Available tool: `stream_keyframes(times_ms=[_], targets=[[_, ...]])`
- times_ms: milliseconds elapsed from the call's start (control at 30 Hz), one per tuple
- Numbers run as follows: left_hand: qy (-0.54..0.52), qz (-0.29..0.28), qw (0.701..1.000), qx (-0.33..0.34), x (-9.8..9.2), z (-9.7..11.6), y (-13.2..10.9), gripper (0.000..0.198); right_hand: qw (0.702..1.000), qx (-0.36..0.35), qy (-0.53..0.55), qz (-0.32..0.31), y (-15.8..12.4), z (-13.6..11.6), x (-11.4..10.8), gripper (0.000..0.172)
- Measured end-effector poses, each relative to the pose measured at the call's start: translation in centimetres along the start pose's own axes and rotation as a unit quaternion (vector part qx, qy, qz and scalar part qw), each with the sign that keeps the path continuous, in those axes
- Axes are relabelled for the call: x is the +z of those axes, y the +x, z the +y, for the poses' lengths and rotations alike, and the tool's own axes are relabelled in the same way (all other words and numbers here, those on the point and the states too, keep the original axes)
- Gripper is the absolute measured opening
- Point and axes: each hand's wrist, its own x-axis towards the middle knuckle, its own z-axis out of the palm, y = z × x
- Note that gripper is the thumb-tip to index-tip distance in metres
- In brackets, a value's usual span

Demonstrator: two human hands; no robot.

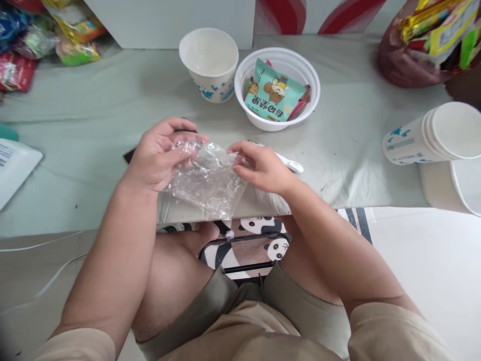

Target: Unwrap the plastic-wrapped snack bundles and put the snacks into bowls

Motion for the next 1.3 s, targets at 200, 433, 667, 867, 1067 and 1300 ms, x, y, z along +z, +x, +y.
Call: stream_keyframes(times_ms=[200,433,667,867,1067,1300], targets=[[-0.150,-0.048,0.980,-0.123,-1.4,-0.2,0.6,0.058,0.958,0.064,0.251,0.126,0.2,-0.2,0.8,0.022],[-0.053,-0.049,0.995,-0.073,-0.5,-0.9,0.4,0.070,0.951,0.088,0.274,0.112,-0.6,0.4,1.9,0.027],[-0.043,-0.102,0.990,-0.086,0.2,-0.5,-0.1,0.062,0.950,0.127,0.276,0.072,-0.8,-0.1,1.4,0.041],[0.061,-0.111,0.989,-0.081,0.6,-0.8,-0.1,0.023,0.970,0.129,0.190,0.081,-0.9,-0.3,1.4,0.031],[0.049,-0.081,0.995,-0.038,0.2,-0.6,-0.1,0.023,0.959,0.103,0.241,0.104,-0.7,0.4,1.3,0.038],[0.038,-0.045,0.998,-0.020,-0.5,-0.1,0.0,0.006,0.951,0.064,0.279,0.117,-1.0,-0.2,0.7,0.018]])
